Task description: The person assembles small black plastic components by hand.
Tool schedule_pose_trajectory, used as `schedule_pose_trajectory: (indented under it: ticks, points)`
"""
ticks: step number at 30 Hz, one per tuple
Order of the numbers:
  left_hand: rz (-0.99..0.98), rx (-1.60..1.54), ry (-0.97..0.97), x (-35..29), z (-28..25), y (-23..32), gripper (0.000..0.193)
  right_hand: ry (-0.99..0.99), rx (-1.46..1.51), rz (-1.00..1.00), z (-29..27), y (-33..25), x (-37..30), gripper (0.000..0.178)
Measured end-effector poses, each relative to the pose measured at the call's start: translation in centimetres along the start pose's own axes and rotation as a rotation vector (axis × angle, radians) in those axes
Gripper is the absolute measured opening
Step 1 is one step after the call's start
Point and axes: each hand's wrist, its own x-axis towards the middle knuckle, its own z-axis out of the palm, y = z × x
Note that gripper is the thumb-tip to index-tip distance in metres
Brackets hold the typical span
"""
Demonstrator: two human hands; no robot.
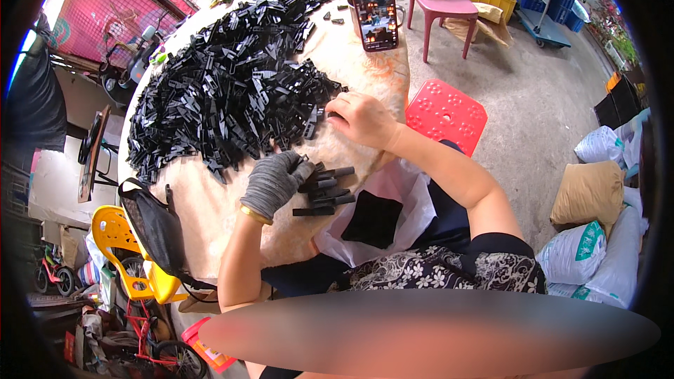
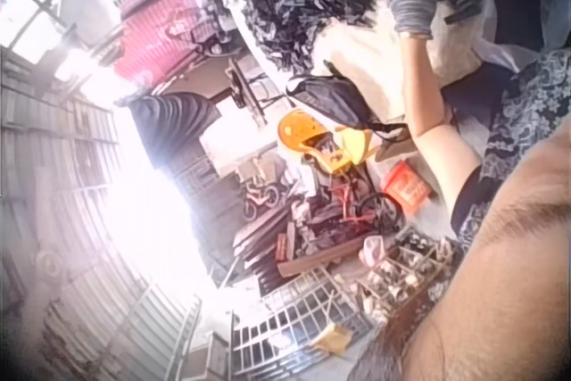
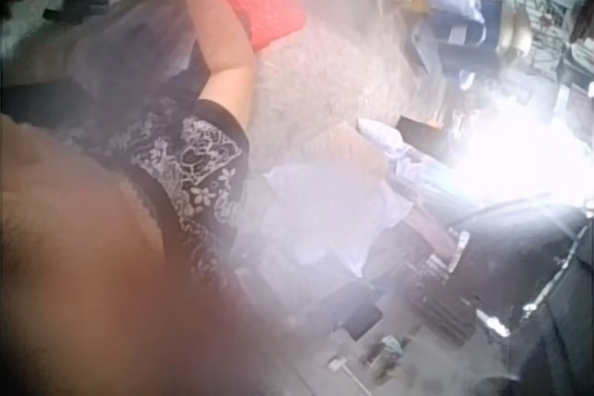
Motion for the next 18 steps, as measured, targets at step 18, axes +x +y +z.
schedule_pose_trajectory:
  ticks: [18]
  points:
    - [0.003,-0.499,0.086,-0.9,0.7,-2.1,0.035,-0.180,0.251,0.095,-1.2,-1.5,-0.5,0.021]
